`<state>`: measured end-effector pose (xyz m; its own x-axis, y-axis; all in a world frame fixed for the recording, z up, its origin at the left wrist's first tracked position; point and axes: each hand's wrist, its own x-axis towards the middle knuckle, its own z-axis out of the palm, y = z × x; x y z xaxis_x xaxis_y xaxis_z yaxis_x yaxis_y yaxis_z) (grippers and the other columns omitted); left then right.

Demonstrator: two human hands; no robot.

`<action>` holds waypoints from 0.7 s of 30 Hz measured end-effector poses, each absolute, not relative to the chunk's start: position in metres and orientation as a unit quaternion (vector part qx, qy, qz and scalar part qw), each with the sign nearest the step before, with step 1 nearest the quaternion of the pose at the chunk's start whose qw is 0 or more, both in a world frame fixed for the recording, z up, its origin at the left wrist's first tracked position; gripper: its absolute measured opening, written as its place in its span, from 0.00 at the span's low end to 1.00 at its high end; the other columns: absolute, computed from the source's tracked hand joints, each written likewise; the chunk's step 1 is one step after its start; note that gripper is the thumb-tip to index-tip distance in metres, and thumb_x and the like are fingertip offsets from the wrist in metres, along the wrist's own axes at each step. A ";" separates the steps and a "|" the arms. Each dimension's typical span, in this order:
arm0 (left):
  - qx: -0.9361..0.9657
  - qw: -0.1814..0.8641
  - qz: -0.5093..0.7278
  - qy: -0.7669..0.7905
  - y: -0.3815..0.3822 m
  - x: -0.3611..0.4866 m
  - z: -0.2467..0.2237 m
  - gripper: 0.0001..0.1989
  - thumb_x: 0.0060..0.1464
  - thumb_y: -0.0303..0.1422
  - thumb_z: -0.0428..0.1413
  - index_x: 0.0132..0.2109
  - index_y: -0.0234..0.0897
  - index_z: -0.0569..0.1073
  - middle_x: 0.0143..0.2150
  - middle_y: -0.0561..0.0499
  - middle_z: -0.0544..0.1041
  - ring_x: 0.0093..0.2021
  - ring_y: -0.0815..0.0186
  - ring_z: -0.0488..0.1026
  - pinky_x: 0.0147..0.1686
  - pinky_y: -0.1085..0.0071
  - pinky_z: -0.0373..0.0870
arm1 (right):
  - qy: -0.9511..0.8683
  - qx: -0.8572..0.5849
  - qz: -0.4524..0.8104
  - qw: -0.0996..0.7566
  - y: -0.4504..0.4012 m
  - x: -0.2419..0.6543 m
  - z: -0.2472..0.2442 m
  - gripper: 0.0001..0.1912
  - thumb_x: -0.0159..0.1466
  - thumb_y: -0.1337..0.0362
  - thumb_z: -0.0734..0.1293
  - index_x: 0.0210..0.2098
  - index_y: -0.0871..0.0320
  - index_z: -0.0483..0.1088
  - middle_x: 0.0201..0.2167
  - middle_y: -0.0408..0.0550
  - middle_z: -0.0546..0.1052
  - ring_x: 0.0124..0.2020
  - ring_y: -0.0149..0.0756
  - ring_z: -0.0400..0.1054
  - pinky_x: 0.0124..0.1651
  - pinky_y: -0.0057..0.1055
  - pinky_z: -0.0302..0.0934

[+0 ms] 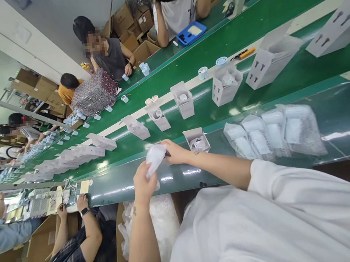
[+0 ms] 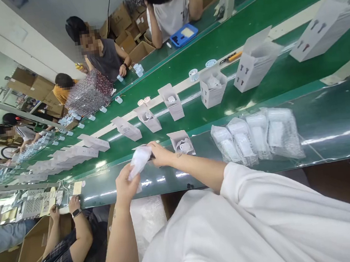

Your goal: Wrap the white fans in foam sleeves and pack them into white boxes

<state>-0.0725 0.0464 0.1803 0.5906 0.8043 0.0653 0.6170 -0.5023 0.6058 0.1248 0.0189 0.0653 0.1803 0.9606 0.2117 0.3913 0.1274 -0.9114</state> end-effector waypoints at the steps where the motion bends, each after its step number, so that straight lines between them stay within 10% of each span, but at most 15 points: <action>1: 0.880 0.213 0.108 0.410 0.050 -0.062 0.185 0.16 0.46 0.26 0.55 0.44 0.37 0.77 0.55 0.42 0.73 0.52 0.54 0.72 0.53 0.60 0.67 | -0.573 -0.592 0.294 0.484 0.017 0.125 0.065 0.30 0.51 0.71 0.69 0.54 0.58 0.62 0.53 0.56 0.64 0.56 0.46 0.61 0.59 0.45 0.57; 8: 0.912 0.046 -0.263 0.310 0.072 0.015 0.222 0.16 0.45 0.25 0.54 0.44 0.37 0.74 0.41 0.41 0.78 0.41 0.54 0.76 0.38 0.65 0.69 | -0.611 -0.558 0.301 0.474 0.014 0.123 0.064 0.30 0.48 0.68 0.72 0.49 0.56 0.62 0.48 0.52 0.64 0.51 0.43 0.63 0.53 0.41 0.60; 21: 0.965 0.020 -0.064 0.252 0.076 -0.008 0.191 0.16 0.59 0.32 0.52 0.54 0.35 0.65 0.52 0.38 0.71 0.49 0.55 0.73 0.45 0.61 0.71 | -0.562 -0.628 0.332 0.424 0.001 0.133 0.071 0.30 0.49 0.64 0.73 0.49 0.58 0.60 0.49 0.54 0.68 0.46 0.42 0.67 0.46 0.37 0.62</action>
<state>-0.0077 0.0757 0.1909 0.8645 0.4846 -0.1334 0.4898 -0.8718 0.0072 0.1328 0.0007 0.0709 0.1476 0.9872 0.0608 0.4242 -0.0077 -0.9055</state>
